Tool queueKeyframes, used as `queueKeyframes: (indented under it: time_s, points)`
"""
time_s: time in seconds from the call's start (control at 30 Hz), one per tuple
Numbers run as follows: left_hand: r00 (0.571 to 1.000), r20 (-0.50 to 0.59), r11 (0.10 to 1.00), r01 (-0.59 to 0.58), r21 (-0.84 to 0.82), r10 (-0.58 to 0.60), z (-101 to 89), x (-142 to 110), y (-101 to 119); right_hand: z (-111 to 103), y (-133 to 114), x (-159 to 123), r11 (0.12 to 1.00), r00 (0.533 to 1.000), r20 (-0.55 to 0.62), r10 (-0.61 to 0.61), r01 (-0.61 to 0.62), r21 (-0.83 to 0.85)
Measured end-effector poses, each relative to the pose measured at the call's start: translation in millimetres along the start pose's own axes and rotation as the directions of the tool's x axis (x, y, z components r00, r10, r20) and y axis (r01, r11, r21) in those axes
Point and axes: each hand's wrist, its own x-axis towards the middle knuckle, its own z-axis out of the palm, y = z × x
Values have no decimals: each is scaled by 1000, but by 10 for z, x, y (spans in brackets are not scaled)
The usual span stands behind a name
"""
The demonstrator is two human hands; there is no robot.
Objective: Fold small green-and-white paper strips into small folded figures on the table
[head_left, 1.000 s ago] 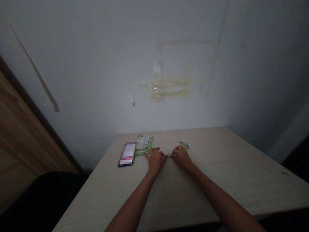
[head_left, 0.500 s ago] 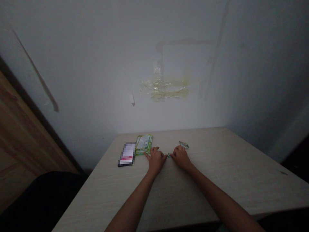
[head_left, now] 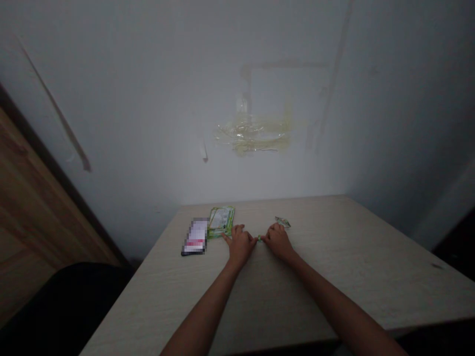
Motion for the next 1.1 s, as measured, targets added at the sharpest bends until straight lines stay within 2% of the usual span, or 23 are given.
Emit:
queueKeyframes:
  time_s: [0.3,0.6,0.8,1.1]
  points:
    - [999,9,999,-34,-42,35,-60,-18,4,12,0,-43,999,999,-37,27,-25,45]
    - [997,42,996,-62,-67,65,-85,-24,-8,-69,80,-85,966,992,-69,-103,116,230]
    - [996,66,997,-61,-54,64,-96,-33,10,-119,61,-102,975,992,-74,-104,116,188]
    - [991,8,990,-131,-52,132,-106,-46,-51,-48,116,-70,985,997,-54,-51,59,165]
